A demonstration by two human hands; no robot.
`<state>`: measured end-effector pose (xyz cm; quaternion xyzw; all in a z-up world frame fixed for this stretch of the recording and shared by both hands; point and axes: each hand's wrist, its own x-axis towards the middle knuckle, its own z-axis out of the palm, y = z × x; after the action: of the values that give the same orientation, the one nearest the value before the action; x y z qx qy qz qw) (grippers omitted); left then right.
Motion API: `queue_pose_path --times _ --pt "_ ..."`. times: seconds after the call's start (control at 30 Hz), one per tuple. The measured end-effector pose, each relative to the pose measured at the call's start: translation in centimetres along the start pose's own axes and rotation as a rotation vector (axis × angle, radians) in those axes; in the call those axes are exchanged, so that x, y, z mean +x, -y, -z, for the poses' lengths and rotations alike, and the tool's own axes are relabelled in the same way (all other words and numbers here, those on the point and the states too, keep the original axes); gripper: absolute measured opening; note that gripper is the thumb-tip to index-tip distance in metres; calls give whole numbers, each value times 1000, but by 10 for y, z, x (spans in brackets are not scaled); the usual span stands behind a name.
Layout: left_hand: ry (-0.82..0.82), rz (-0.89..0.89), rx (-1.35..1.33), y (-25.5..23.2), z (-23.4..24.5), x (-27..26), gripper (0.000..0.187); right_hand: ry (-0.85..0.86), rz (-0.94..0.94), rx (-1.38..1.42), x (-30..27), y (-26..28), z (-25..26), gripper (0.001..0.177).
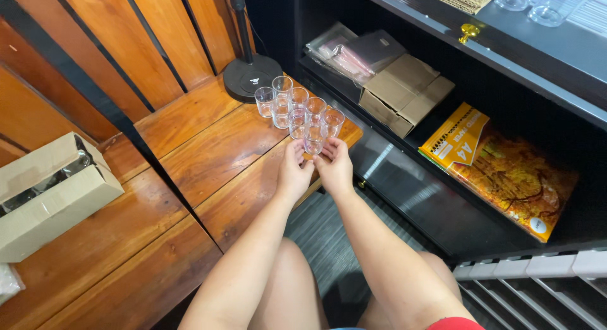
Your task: The person takes small clear glasses from a shelf and places them on a wooden bench. They then open a cardboard box with dividers and place the glasses into the compartments.
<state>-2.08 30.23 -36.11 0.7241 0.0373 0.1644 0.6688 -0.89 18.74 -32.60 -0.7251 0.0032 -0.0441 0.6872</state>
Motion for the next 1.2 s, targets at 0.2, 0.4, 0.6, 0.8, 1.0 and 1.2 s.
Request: queue_pose_path --times 0.2,0.4,0.6,0.8,1.0,1.2 --pt "53 -27 33 -8 2 0 65 -21 7 -7 -2 7 -2 63" --pt "76 -62 62 -25 6 -6 70 -36 24 -53 -2 1 -2 69" --pt "40 -48 -47 -6 4 -1 70 -32 26 -22 -5 2 -2 73" --pt "33 -42 -41 -6 2 -2 66 -31 20 -35 0 -6 0 71" --pt "6 -37 -53 -1 1 -4 67 -24 17 -23 2 -14 2 73" --pt "-2 -17 -105 16 -2 2 77 -29 4 30 0 -13 6 71"
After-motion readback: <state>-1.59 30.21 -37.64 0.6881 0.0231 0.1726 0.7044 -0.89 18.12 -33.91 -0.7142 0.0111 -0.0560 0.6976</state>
